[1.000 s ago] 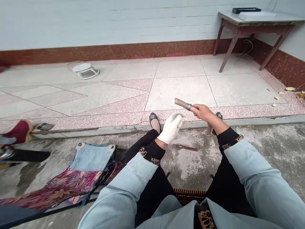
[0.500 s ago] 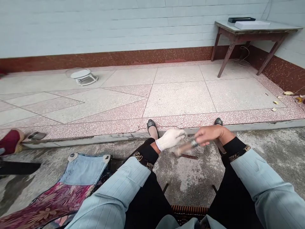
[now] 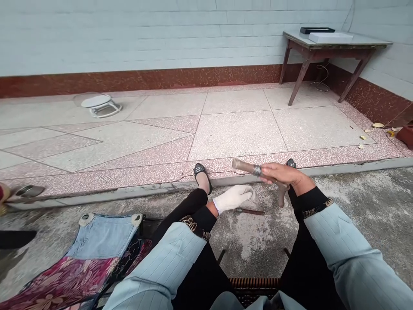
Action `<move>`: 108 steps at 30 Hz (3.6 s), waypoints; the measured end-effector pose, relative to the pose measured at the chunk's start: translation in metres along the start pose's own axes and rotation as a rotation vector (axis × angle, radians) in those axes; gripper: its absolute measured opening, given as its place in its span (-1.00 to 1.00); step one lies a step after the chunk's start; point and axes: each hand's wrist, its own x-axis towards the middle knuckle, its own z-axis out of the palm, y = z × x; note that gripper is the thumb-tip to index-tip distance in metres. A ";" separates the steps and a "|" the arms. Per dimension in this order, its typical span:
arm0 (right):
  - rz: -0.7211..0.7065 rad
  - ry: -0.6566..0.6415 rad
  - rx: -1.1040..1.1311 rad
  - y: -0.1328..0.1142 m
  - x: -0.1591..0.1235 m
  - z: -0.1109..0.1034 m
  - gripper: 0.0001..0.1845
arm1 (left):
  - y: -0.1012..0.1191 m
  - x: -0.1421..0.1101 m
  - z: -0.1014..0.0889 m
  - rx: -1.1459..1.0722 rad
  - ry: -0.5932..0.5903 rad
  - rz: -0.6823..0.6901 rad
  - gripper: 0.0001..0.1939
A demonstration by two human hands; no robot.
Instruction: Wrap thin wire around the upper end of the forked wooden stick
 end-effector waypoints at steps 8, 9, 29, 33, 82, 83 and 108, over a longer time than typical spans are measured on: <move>0.193 -0.613 -0.288 0.006 -0.003 0.026 -0.52 | -0.010 -0.002 -0.018 0.214 0.251 -0.055 -0.79; 0.271 -0.613 -0.409 0.008 0.002 0.029 -0.55 | -0.009 -0.005 -0.018 0.168 0.206 -0.043 -0.81; 0.134 0.241 0.295 0.014 -0.010 0.006 -0.43 | -0.013 -0.002 0.002 -0.072 0.041 -0.092 -0.74; 0.076 -0.330 0.107 0.011 -0.011 0.014 -0.47 | -0.013 0.003 -0.004 0.002 0.109 -0.072 -0.77; 0.197 -0.444 -0.043 0.010 -0.005 0.015 -0.39 | -0.004 0.008 0.006 0.196 0.094 -0.040 -0.73; 0.235 -0.485 -0.103 0.012 -0.004 0.016 -0.40 | -0.003 0.007 0.005 0.225 0.095 -0.036 -0.73; 0.168 -0.455 -0.280 0.012 -0.002 0.023 -0.43 | -0.019 0.013 0.015 0.119 0.041 -0.047 -0.73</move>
